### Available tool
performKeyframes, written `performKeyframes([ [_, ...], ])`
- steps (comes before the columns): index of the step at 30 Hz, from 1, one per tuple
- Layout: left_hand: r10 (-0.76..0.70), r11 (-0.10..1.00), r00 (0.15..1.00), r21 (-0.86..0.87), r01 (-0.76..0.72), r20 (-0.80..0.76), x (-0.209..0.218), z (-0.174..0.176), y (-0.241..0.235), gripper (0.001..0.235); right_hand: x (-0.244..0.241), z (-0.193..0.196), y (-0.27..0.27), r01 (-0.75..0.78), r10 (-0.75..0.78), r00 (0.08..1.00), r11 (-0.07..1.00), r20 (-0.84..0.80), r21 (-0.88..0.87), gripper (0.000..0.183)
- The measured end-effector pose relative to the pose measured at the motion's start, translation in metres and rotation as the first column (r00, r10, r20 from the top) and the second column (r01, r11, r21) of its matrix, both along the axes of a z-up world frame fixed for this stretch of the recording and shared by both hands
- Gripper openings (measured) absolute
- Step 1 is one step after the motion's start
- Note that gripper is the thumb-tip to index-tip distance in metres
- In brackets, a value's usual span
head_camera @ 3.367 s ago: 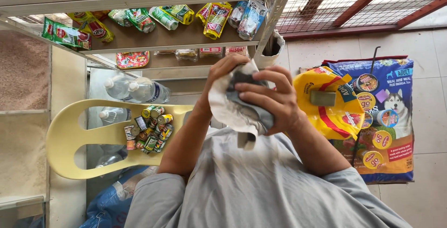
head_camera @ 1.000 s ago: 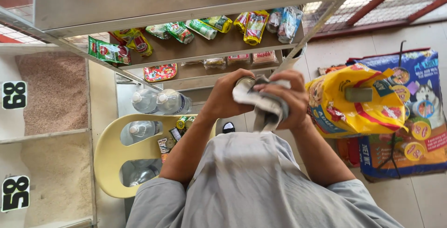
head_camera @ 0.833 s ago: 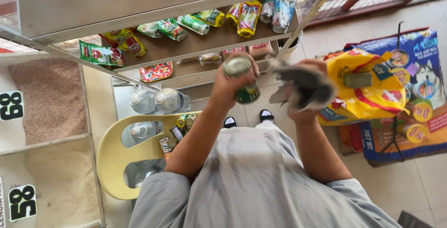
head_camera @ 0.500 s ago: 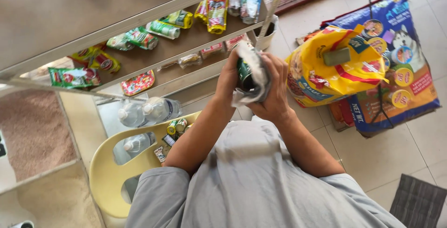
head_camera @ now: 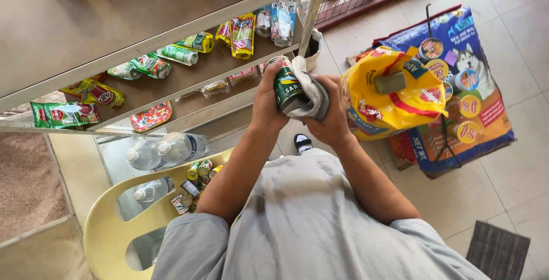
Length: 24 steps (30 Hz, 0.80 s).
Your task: Wiping canned food with a cloth and arranging them on a retail shelf.
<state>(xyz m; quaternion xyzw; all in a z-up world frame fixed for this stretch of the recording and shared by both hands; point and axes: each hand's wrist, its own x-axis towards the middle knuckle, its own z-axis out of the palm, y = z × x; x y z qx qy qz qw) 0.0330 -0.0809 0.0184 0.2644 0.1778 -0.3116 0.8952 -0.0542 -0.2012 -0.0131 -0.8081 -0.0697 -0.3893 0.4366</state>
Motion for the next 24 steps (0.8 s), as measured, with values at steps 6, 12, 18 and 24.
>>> performKeyframes([
  [6,0.176,0.980,0.976,0.071,-0.186,0.128,-0.002,-0.029,-0.012,0.032,0.020,0.009,-0.016,-0.106,0.115,0.992,0.982,-0.046,0.156,0.072],
  [12,0.318,0.939,0.936,0.086,-0.333,0.148,0.010,-0.033,-0.002,0.033,0.035,0.001,-0.028,-0.318,0.333,0.934,0.940,-0.127,0.124,0.081],
  [18,0.303,0.951,0.915,-0.017,-0.310,0.267,0.024,-0.030,0.015,0.043,0.050,-0.018,-0.076,-0.197,0.299,0.898,0.929,-0.322,0.315,0.049],
  [24,0.385,0.923,0.902,-0.093,-0.374,0.194,0.038,-0.014,0.024,0.066,0.046,-0.095,-0.130,-0.040,0.206,0.816,0.952,-0.539,0.303,0.035],
])
